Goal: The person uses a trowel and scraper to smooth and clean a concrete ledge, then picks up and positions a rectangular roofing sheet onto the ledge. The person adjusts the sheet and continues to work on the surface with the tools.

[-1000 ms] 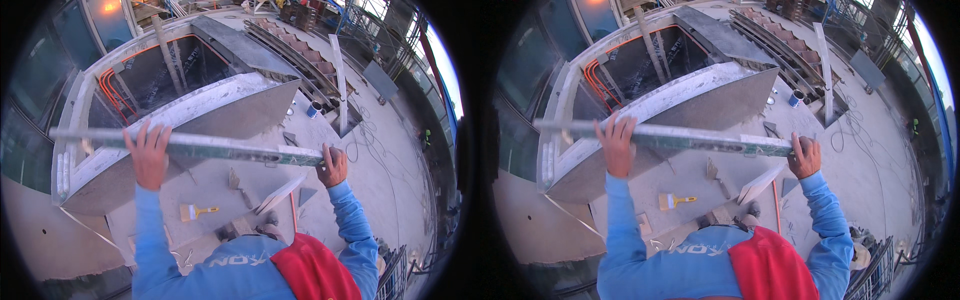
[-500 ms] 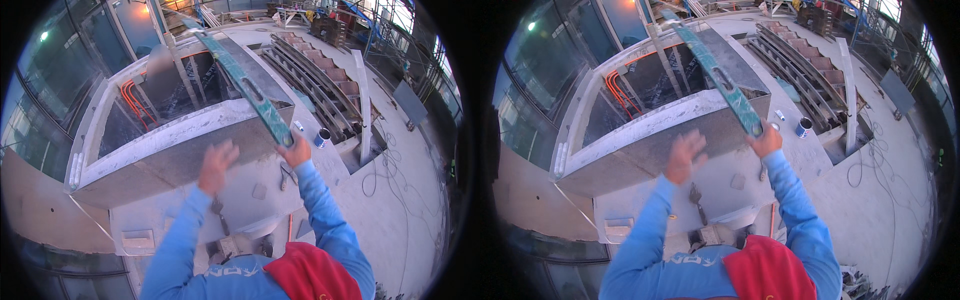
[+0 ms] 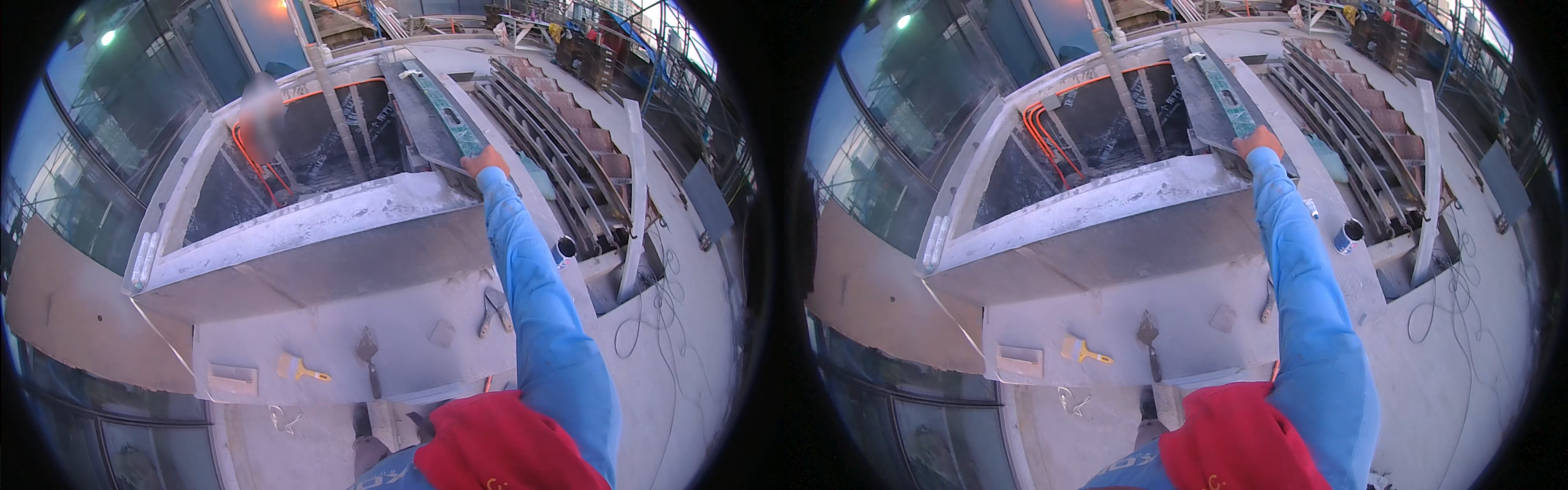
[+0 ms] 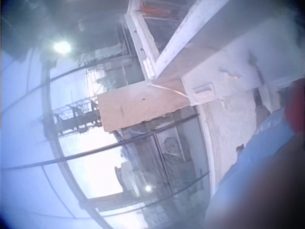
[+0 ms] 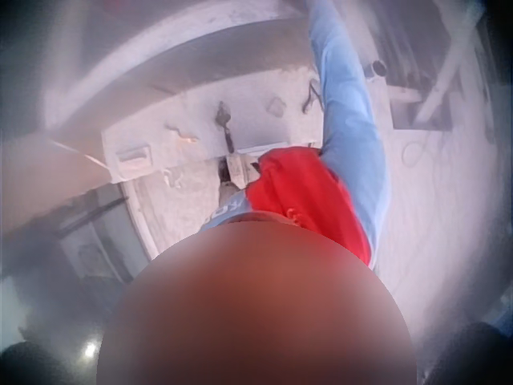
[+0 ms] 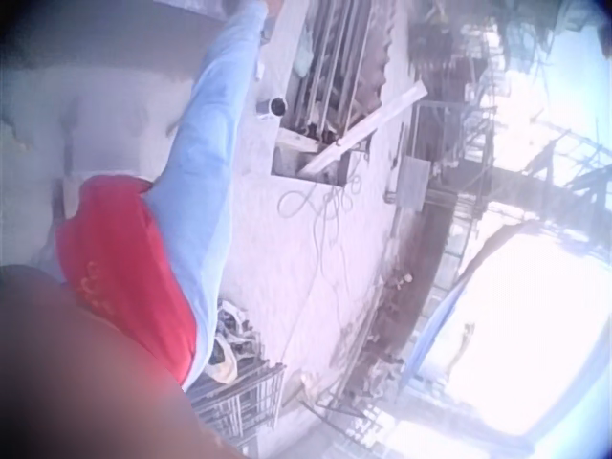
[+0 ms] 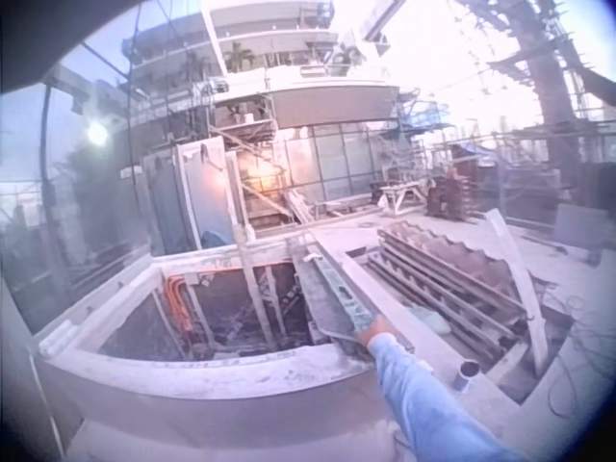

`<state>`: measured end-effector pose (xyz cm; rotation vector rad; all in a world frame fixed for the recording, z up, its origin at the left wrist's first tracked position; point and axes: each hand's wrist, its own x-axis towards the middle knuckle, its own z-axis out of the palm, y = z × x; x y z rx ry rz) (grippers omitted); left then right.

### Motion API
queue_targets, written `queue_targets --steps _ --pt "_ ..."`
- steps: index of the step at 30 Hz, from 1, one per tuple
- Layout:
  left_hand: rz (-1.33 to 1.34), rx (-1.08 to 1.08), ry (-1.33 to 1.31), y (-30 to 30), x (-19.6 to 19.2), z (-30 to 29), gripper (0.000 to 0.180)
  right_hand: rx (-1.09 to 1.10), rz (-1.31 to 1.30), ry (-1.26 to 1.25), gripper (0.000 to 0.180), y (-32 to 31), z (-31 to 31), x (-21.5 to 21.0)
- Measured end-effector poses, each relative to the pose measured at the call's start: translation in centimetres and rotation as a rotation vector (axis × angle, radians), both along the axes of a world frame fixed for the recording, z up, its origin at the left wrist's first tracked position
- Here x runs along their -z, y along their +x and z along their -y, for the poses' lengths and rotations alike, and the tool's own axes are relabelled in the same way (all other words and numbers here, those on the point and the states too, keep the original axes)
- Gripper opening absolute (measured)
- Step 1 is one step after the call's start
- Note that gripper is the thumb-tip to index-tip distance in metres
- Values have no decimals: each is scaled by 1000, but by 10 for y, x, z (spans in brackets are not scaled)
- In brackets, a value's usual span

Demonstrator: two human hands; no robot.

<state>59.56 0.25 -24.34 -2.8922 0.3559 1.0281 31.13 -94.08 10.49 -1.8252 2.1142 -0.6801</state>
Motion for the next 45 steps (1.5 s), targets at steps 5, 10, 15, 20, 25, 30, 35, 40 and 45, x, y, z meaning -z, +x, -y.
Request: queue_targets --steps 5,10,15,20,25,30,35,40,45 --pt "-15 -125 -88 -21 23 14 50 -42 -134 -69 63 34 69 -13" --pt "11 -133 -172 -49 36 9 50 -225 222 -798 66 59 55 -48" --pt "138 171 -280 -28 58 37 56 -654 304 -825 55 42 -147 51" --pt "221 475 -424 63 63 99 50 -781 332 78 64 37 -425 196" --pt "122 552 -349 198 35 207 61 -710 248 625 64 21 -550 234" --pt "271 1054 -408 282 86 321 57 -569 -124 291 56 45 -531 218" --pt "111 1486 -341 316 138 366 34 -311 53 450 53 147 -594 197" --pt "120 1409 -351 370 156 367 30 -589 34 735 58 217 -677 192" --pt "274 1040 -120 545 159 350 34 -484 -45 742 60 212 -691 189"
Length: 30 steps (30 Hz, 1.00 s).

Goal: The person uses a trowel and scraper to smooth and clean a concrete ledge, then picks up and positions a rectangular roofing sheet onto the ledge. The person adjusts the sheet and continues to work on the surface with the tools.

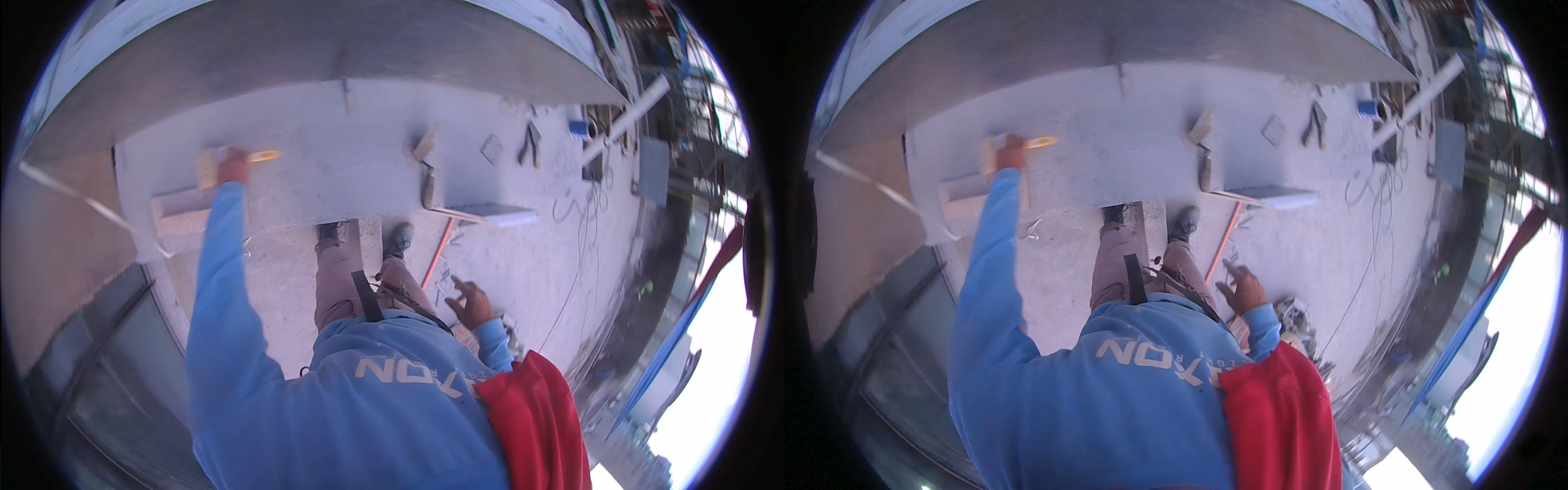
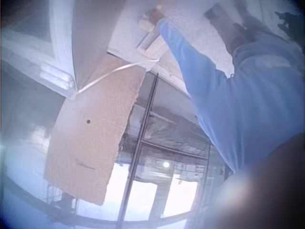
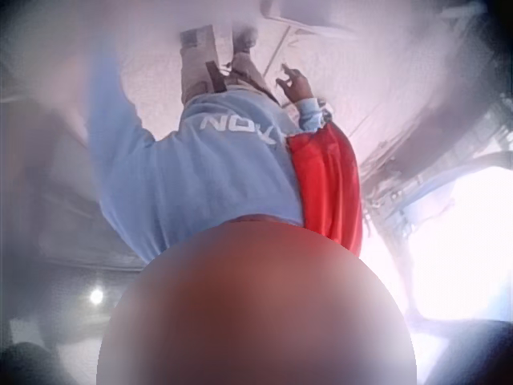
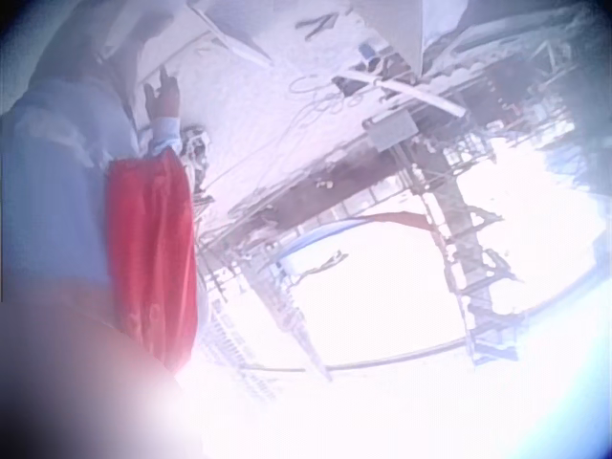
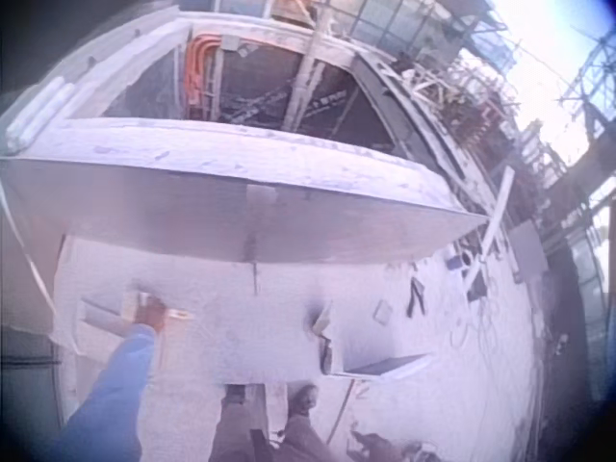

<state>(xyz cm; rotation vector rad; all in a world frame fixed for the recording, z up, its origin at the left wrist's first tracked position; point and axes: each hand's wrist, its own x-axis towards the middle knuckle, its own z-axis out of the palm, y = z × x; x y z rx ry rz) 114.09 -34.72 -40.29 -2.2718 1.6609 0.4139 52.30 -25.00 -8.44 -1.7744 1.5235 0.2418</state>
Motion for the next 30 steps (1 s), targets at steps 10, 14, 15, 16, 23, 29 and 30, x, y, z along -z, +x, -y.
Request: queue_targets --steps 10,14,15,16,23,29,30 --pt "-319 17 -231 -82 -30 -50 52 113 45 -204 54 42 134 171" --pt "-487 110 16 -147 -61 -197 62 283 -227 -314 52 69 194 251" --pt "-490 73 60 -152 -69 -241 61 301 -281 -323 51 73 203 264" --pt "-544 11 -2 -153 -79 -285 51 359 -269 -265 47 75 209 274" --pt "-170 -383 672 -99 -97 -494 40 486 159 -357 26 155 172 313" --pt "-460 -632 139 -82 -58 -413 34 196 537 24 60 336 169 271" --pt "-560 -555 -81 -85 -53 -380 34 127 678 -176 67 346 166 255"
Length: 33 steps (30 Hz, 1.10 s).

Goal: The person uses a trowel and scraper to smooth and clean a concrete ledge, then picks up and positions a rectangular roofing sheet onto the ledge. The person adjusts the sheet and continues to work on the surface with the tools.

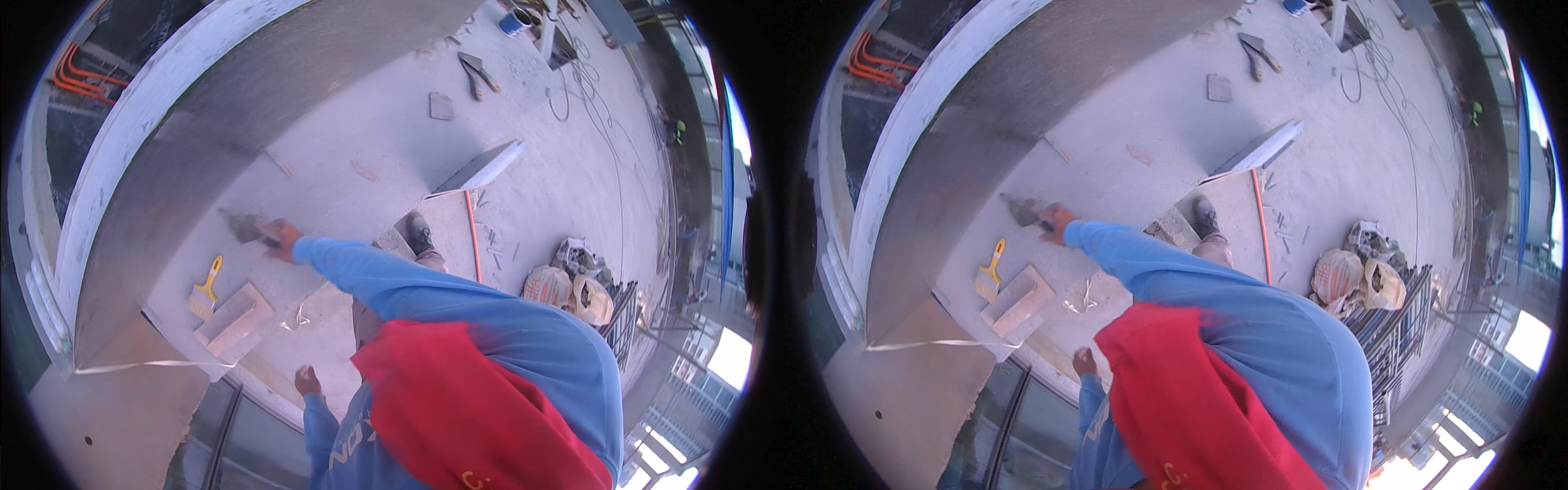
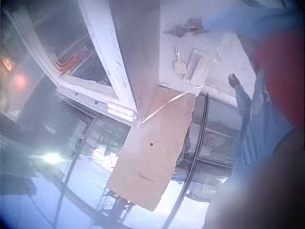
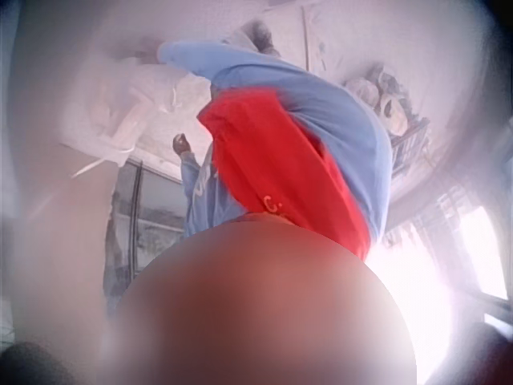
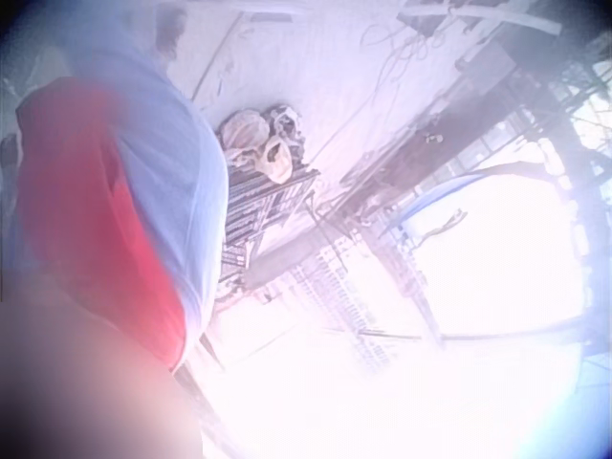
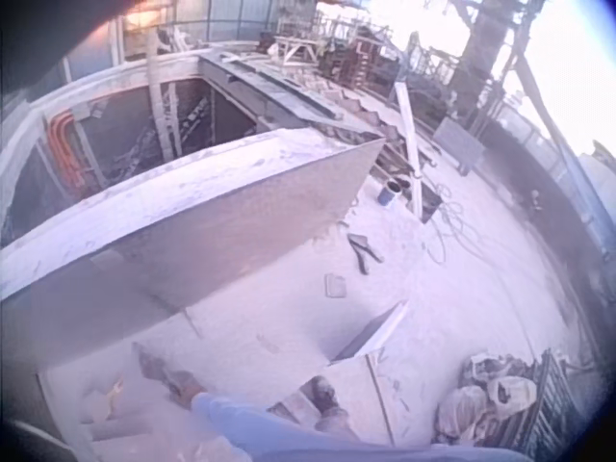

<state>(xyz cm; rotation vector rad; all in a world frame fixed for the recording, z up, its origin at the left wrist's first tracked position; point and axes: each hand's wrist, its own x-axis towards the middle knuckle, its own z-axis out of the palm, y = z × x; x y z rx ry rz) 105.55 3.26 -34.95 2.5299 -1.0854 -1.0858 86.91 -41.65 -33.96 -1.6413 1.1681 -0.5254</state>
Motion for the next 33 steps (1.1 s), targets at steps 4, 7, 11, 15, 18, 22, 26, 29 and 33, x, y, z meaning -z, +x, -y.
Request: queue_targets --steps 4,7,11,15,18,22,26,29,33 --pt "-83 30 -353 -30 1 132 33 -161 -24 -31 84 -6 -1 -58" --pt "-259 27 -404 -61 2 202 33 -196 -122 4 74 -88 -8 -86" --pt "-24 399 -419 -83 19 257 29 19 -320 59 62 -241 -14 -134" --pt "45 220 -404 -125 38 326 33 365 -417 -203 38 -367 -12 -191" --pt "167 180 -354 -152 46 420 38 423 -330 -213 43 -408 -21 -206" --pt "316 48 -396 -184 58 539 47 289 -284 -252 49 -431 -51 -199" --pt "487 56 -333 -221 66 595 54 171 -266 -102 45 -476 -88 -200" --pt "332 184 -493 -274 66 606 56 304 -237 -6 44 -522 -104 -194" --pt "249 575 -406 -407 61 604 56 443 -310 13 41 -575 -108 -180"
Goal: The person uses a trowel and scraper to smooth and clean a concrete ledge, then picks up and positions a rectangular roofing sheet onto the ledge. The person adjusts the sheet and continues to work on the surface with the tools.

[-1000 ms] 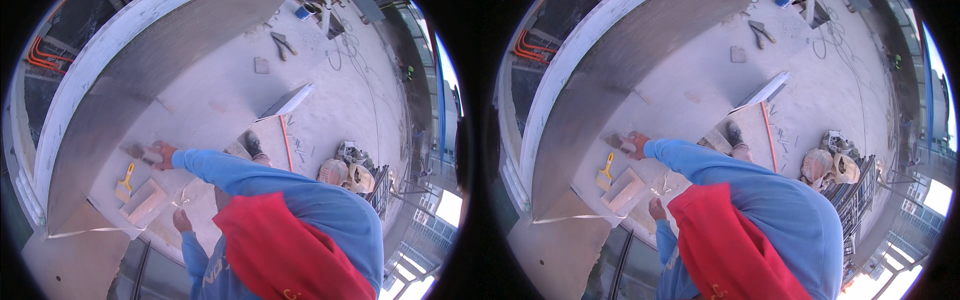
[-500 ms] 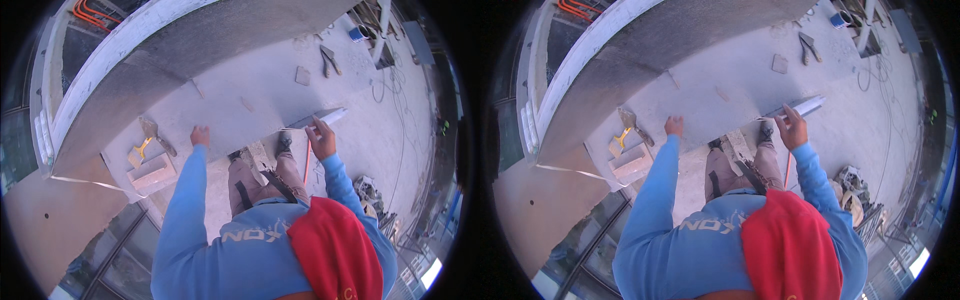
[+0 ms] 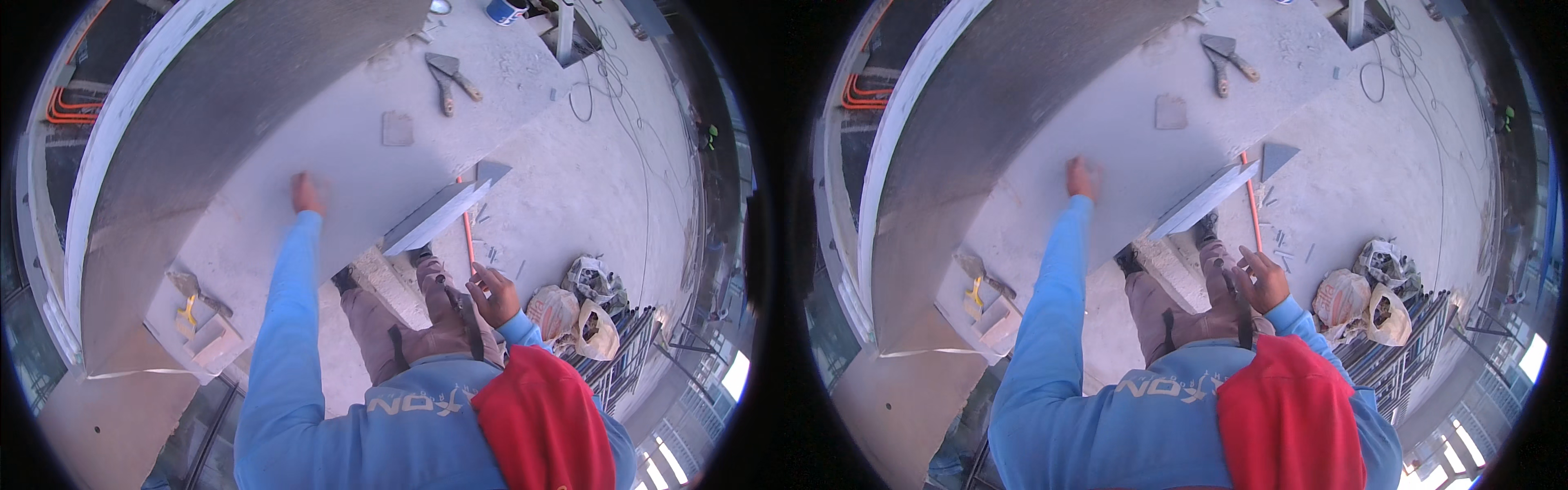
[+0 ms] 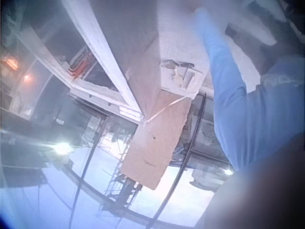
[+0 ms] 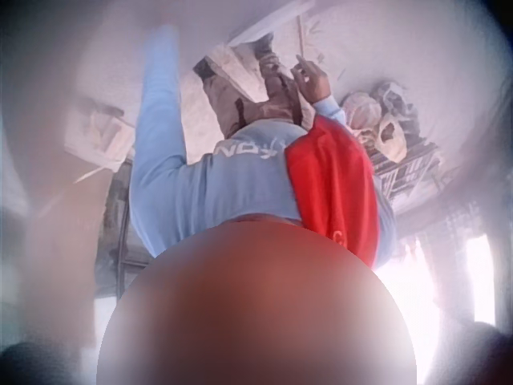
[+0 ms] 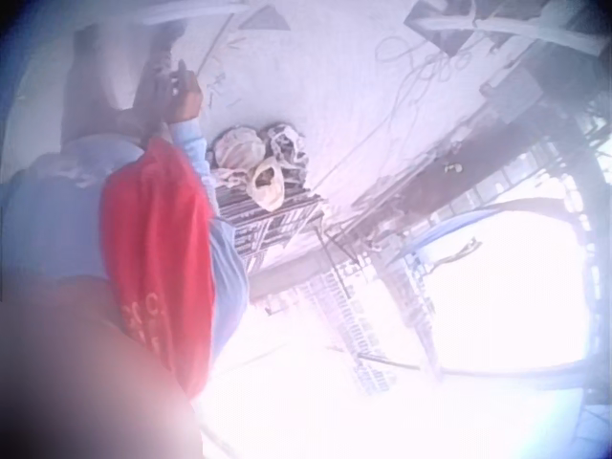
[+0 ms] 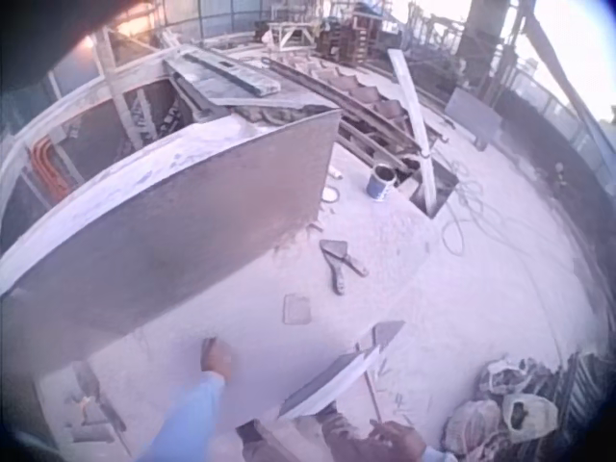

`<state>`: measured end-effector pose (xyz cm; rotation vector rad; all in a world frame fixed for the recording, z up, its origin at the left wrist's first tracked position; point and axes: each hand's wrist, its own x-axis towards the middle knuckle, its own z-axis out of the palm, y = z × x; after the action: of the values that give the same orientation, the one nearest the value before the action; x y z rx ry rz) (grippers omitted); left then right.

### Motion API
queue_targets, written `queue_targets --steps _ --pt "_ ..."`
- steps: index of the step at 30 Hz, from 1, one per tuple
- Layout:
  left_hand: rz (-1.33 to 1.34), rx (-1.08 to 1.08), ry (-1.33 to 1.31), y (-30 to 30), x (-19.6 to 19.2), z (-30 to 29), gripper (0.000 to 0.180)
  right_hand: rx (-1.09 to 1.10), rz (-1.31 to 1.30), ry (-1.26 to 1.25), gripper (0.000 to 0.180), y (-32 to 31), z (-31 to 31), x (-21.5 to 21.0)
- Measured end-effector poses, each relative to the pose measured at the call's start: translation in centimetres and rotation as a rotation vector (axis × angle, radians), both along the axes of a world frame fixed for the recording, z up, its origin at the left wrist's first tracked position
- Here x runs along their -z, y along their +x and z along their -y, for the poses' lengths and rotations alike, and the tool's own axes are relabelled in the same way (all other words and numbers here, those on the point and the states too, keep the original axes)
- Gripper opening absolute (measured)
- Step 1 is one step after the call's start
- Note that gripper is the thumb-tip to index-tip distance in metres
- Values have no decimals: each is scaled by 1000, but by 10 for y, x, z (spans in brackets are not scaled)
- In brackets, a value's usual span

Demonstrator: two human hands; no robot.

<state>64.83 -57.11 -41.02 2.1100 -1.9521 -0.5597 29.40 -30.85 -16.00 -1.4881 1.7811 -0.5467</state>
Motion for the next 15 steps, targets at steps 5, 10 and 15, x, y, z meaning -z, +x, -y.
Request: queue_targets --steps 5,10,15 --pt "-101 329 -13 -159 -19 28 53 109 -4 -52 41 -36 -10 7" --pt "79 415 -64 -223 -39 79 58 360 -204 -46 51 -122 39 24" --pt "241 446 199 -224 -54 88 62 184 -430 -253 91 -169 211 106"
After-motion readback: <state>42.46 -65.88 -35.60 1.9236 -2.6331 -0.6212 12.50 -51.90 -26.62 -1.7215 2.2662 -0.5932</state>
